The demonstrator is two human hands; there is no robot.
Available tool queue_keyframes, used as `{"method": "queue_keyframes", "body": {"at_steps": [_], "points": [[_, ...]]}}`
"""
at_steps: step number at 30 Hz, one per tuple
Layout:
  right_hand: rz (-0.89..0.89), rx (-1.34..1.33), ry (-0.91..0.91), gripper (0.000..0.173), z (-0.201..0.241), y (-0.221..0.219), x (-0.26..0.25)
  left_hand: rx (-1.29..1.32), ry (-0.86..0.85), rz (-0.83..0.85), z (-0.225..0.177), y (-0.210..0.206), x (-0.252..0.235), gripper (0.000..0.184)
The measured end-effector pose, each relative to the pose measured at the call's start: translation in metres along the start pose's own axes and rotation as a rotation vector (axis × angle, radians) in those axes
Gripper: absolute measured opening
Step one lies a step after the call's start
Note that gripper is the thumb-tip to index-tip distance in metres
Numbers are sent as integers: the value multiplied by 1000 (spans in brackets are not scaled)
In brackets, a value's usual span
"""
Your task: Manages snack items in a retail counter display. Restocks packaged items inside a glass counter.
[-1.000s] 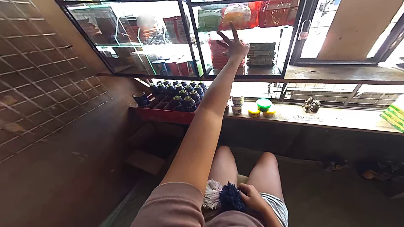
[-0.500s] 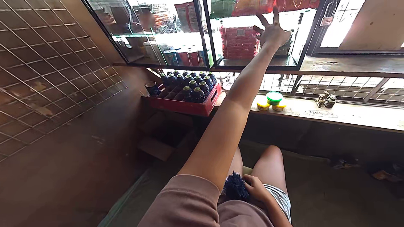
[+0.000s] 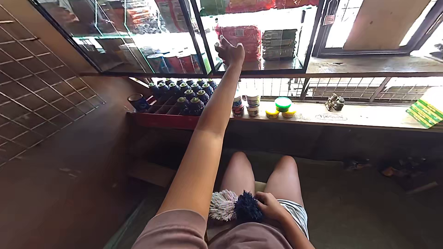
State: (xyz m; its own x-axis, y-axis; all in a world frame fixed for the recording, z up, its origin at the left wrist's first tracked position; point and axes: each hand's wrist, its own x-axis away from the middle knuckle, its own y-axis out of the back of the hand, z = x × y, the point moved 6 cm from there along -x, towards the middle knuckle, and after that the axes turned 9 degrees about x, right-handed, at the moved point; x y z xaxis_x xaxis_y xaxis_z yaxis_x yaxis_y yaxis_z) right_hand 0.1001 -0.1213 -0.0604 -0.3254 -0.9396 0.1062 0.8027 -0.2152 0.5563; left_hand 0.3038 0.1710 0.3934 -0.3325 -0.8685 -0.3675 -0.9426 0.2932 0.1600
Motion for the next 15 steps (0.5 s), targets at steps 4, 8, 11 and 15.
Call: {"method": "queue_keyframes", "body": {"at_steps": [4, 8, 11, 15], "points": [[-3, -7, -6, 30, 2, 1, 2, -54, 12, -5, -2, -2, 4, 84], [3, 6, -31, 31, 3, 3, 3, -38, -58, 20, -6, -4, 12, 83], [14, 14, -28, 30, 2, 2, 2, -61, -104, 79, -12, -9, 31, 82], [1, 3, -19, 30, 1, 2, 2, -41, -131, 134, -15, -25, 43, 86]]}}
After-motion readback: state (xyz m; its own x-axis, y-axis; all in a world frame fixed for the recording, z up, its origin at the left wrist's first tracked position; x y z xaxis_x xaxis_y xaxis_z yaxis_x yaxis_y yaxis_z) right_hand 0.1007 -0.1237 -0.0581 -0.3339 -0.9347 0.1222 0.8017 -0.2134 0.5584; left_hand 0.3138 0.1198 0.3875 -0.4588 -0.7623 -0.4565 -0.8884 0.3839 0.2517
